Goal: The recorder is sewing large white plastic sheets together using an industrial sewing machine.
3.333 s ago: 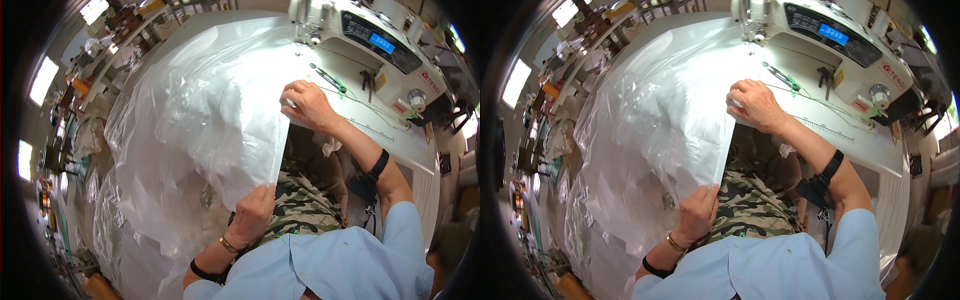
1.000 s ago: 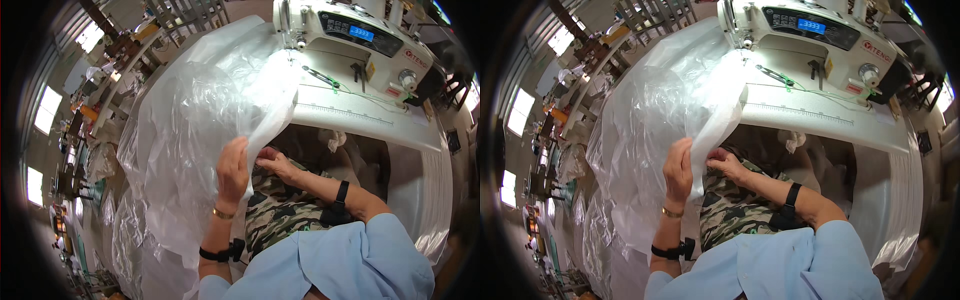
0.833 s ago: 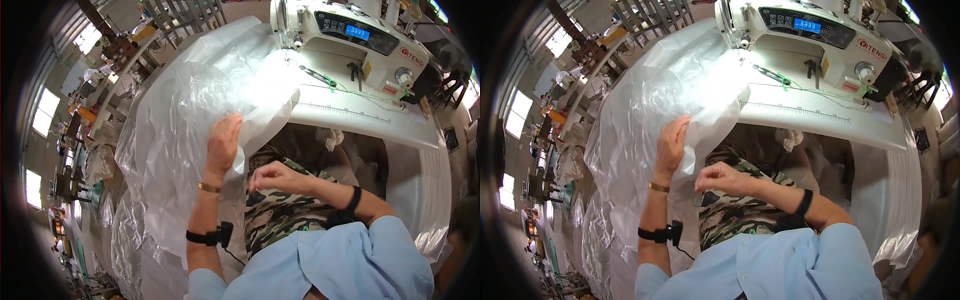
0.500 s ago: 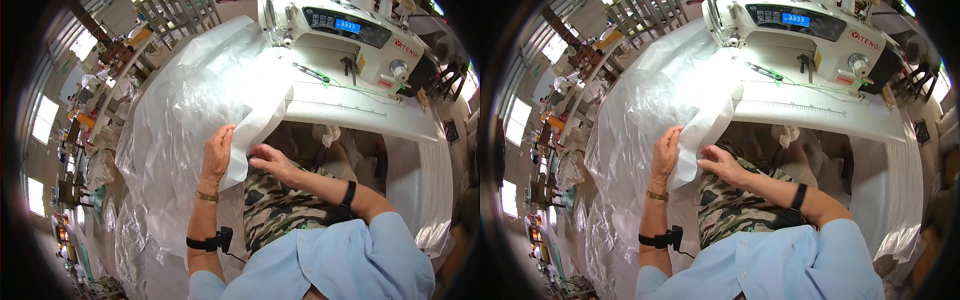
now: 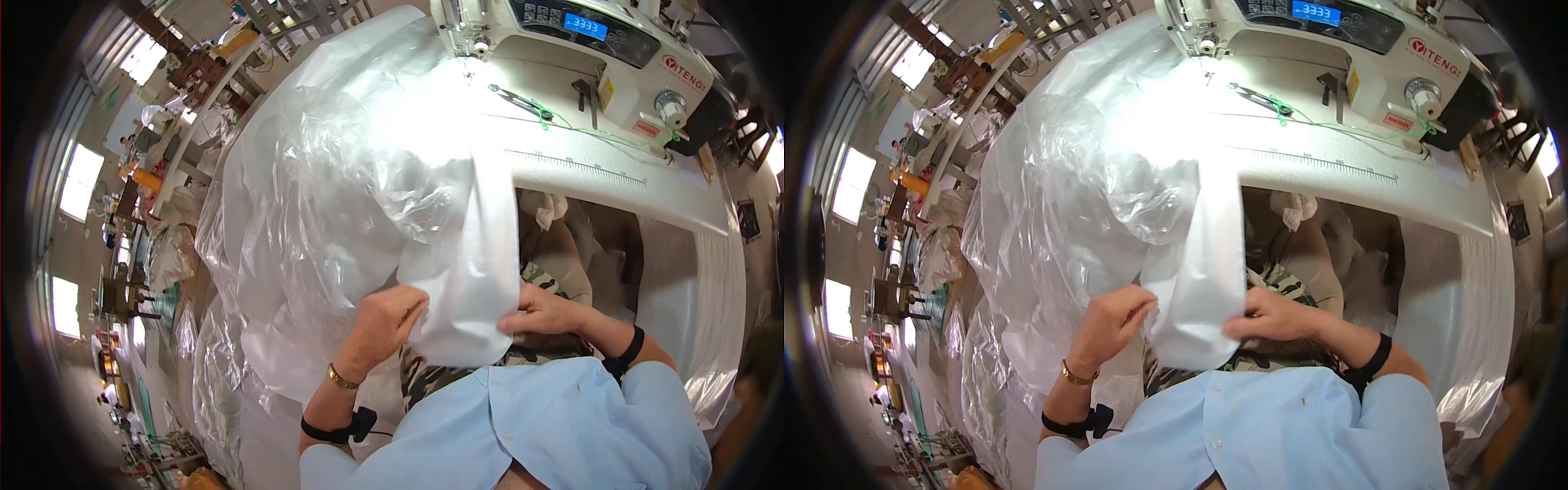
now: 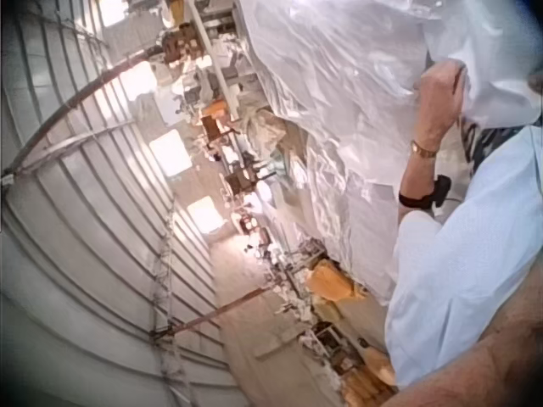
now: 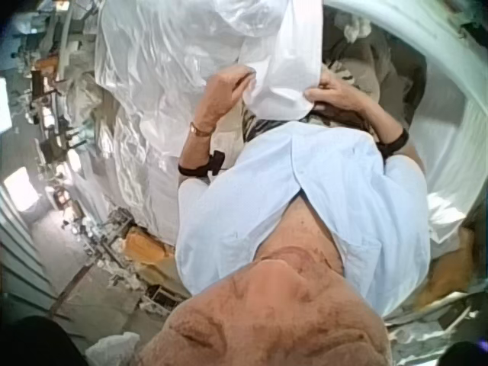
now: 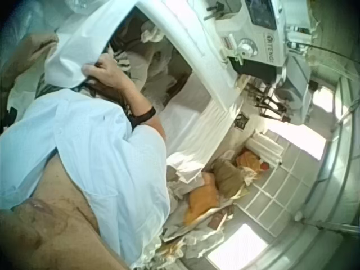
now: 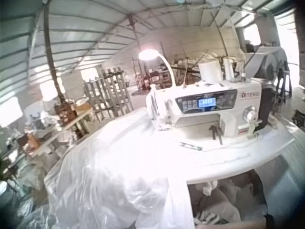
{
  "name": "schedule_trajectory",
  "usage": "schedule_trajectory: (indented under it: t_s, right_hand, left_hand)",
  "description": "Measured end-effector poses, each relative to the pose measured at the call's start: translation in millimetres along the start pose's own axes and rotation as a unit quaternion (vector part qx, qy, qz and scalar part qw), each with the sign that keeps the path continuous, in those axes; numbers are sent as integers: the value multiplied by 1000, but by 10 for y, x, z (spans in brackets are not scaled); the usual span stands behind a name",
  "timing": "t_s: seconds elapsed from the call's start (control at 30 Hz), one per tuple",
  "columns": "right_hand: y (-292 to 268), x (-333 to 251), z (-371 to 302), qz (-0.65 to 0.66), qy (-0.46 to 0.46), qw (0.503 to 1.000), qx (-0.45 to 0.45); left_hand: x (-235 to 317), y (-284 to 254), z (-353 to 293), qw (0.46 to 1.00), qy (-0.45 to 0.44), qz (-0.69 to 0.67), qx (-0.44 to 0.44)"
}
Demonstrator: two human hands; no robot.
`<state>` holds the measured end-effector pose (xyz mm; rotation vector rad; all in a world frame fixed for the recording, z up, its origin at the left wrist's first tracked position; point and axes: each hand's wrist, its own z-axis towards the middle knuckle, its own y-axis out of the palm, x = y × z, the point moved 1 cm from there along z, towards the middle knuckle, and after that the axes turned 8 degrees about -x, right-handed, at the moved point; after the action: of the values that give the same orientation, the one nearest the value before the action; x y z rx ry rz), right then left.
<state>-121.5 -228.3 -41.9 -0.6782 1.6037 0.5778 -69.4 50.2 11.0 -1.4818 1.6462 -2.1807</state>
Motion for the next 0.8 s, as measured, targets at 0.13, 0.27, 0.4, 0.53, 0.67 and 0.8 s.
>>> schedule_trajectory:
  t_s: [0.13, 0.27, 0.4, 0.53, 0.67, 0.8]
  right_hand:
    - [-324, 708, -287, -148, 161, 961, 167]
    - [-364, 311, -284, -412, 151, 832, 340]
    - [-166, -268, 45, -221, 18, 933, 283]
    - [-50, 45, 738, -80, -30, 980, 181]
    - [-39, 56, 1342, 82, -88, 956, 268]
    - [93, -320, 1519, 325, -240, 910, 93]
  left_hand:
    - [-30, 26, 189, 976, -61, 165, 128]
    - [-472, 118, 352, 898, -58, 317, 299]
    - [-1043, 79, 488, 838, -89, 383, 378]
    - [-1263, -192, 533, 842, 18, 396, 366]
    - [-774, -592, 308, 875, 89, 286, 380]
    - [-495, -689, -215, 881, 104, 79, 455]
